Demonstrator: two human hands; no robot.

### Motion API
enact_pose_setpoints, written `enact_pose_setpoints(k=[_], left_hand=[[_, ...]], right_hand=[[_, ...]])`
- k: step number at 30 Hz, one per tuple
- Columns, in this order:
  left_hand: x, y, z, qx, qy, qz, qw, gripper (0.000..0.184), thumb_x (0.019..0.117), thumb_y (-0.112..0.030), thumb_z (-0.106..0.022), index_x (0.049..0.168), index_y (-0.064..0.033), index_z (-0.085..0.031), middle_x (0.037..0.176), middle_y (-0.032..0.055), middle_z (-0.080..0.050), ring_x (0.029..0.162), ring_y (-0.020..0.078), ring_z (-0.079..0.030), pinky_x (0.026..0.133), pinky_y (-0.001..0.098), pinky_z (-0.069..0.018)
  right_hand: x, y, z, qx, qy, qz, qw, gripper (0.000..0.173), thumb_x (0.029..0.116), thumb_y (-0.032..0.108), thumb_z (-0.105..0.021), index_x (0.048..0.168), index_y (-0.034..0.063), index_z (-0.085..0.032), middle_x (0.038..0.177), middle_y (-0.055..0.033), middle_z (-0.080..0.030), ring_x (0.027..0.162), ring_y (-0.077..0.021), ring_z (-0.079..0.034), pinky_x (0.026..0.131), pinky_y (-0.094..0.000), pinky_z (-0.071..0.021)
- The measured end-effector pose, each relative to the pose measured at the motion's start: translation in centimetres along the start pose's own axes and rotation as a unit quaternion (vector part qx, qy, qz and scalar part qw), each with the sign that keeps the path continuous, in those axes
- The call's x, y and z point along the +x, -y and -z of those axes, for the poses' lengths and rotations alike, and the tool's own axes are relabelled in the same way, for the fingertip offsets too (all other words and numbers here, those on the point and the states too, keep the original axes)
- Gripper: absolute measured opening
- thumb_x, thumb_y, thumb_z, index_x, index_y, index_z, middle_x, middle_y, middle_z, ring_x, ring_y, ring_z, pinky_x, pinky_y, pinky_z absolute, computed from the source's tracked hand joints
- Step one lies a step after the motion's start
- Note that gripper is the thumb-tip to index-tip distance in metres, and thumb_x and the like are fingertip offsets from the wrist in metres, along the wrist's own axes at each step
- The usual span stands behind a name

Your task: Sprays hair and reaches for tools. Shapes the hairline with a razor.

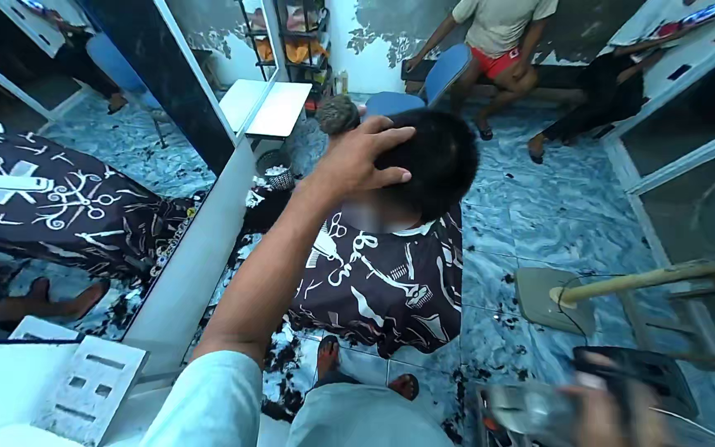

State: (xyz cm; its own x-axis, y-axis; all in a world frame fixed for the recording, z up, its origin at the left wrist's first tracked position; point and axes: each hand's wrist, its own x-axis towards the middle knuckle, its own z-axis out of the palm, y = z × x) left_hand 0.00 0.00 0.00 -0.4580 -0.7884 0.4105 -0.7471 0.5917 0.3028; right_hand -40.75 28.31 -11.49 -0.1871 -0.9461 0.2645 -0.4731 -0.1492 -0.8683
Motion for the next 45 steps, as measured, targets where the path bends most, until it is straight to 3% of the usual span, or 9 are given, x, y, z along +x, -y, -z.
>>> enact_pose_setpoints(k=[4, 7, 11, 13, 20, 32, 36, 41, 45], left_hand=[[1.8, 1.5, 0.3, 0.008, 0.033, -0.022, 0.999, 0.065, 0.0883, -0.065, -0.066, 0.143, -0.0286, -0.062, 0.131, 0.0075, -0.063, 0.132, 0.0285, -0.051, 0.109, 0.0578, -0.0407], [2.6, 3.6, 0.8, -0.082, 0.024, -0.043, 0.995, 0.059, 0.0982, -0.058, -0.057, 0.144, -0.0208, -0.062, 0.132, 0.0088, -0.064, 0.126, 0.0233, -0.058, 0.109, 0.0520, -0.0447], [-1.1, 8.2, -0.5, -0.303, -0.315, 0.059, 0.897, 0.051, 0.1118, -0.024, -0.026, 0.130, 0.0061, -0.062, 0.128, 0.0176, -0.067, 0.123, 0.0207, -0.062, 0.111, 0.0384, -0.0473], [-5.5, 8.0, -3.5, -0.267, -0.417, 0.111, 0.862, 0.062, 0.1115, -0.031, -0.015, 0.128, 0.0077, -0.061, 0.128, 0.0187, -0.065, 0.127, 0.0230, -0.057, 0.114, 0.0395, -0.0414], [-9.8, 3.8, -13.1, -0.233, -0.318, -0.035, 0.918, 0.080, 0.1083, -0.054, -0.010, 0.145, -0.0001, -0.055, 0.156, 0.0133, -0.050, 0.154, 0.0322, -0.029, 0.129, 0.0563, -0.0085], [-6.5, 2.9, -13.9, -0.199, -0.311, -0.028, 0.929, 0.077, 0.1103, -0.047, -0.007, 0.146, 0.0038, -0.053, 0.155, 0.0169, -0.050, 0.153, 0.0274, -0.035, 0.130, 0.0540, -0.0055], [-6.4, 2.6, -14.7, -0.175, -0.308, -0.028, 0.935, 0.074, 0.1101, -0.046, -0.008, 0.152, 0.0030, -0.045, 0.161, 0.0166, -0.042, 0.156, 0.0301, -0.026, 0.129, 0.0555, -0.0019], [-7.8, 2.0, -17.1, -0.081, -0.284, -0.006, 0.955, 0.068, 0.1093, -0.046, -0.014, 0.163, -0.0062, -0.028, 0.172, 0.0079, -0.021, 0.160, 0.0304, -0.007, 0.127, 0.0611, 0.0005], [-9.5, 1.1, -19.3, -0.040, -0.267, 0.011, 0.963, 0.063, 0.1101, -0.044, -0.019, 0.165, -0.0144, -0.025, 0.174, -0.0009, -0.014, 0.160, 0.0296, 0.006, 0.125, 0.0659, 0.0067]], right_hand=[[-2.2, -1.4, -14.9, -0.095, 0.043, 0.079, 0.991, 0.041, 0.0955, 0.029, -0.059, 0.118, -0.0037, -0.069, 0.116, -0.0202, -0.066, 0.109, -0.0241, -0.064, 0.093, -0.0397, -0.0556], [-1.1, 1.4, -21.0, -0.014, 0.058, 0.111, 0.992, 0.044, 0.0968, 0.022, -0.057, 0.132, -0.0045, -0.061, 0.131, -0.0176, -0.065, 0.119, -0.0195, -0.065, 0.100, -0.0359, -0.0560], [3.2, 6.5, -24.4, 0.023, 0.049, 0.153, 0.987, 0.037, 0.0974, 0.016, -0.055, 0.127, -0.0055, -0.060, 0.119, -0.0124, -0.071, 0.105, -0.0127, -0.069, 0.089, -0.0304, -0.0598], [5.4, 8.7, -25.0, 0.019, 0.035, 0.152, 0.988, 0.035, 0.0987, 0.019, -0.056, 0.123, -0.0046, -0.063, 0.113, -0.0109, -0.073, 0.101, -0.0122, -0.070, 0.086, -0.0305, -0.0606], [10.3, 12.1, -25.8, -0.040, -0.004, 0.157, 0.987, 0.032, 0.0993, 0.027, -0.058, 0.118, 0.0030, -0.069, 0.095, -0.0024, -0.074, 0.082, -0.0056, -0.069, 0.073, -0.0265, -0.0599], [12.9, 11.7, -26.8, -0.100, -0.023, 0.176, 0.979, 0.026, 0.0954, 0.023, -0.058, 0.110, 0.0064, -0.070, 0.085, -0.0025, -0.071, 0.073, -0.0095, -0.067, 0.065, -0.0305, -0.0582], [13.1, 10.0, -26.8, -0.107, -0.038, 0.114, 0.987, 0.026, 0.0941, 0.027, -0.058, 0.108, 0.0083, -0.071, 0.078, -0.0029, -0.069, 0.068, -0.0126, -0.066, 0.061, -0.0355, -0.0554], [12.2, 9.5, -25.7, -0.043, 0.008, 0.090, 0.995, 0.034, 0.0959, 0.024, -0.058, 0.123, 0.0055, -0.067, 0.101, -0.0057, -0.073, 0.089, -0.0116, -0.070, 0.078, -0.0336, -0.0590], [13.7, 8.4, -25.1, -0.032, 0.013, 0.097, 0.995, 0.030, 0.0968, 0.028, -0.059, 0.114, 0.0076, -0.071, 0.088, -0.0040, -0.073, 0.074, -0.0123, -0.070, 0.067, -0.0366, -0.0607]])
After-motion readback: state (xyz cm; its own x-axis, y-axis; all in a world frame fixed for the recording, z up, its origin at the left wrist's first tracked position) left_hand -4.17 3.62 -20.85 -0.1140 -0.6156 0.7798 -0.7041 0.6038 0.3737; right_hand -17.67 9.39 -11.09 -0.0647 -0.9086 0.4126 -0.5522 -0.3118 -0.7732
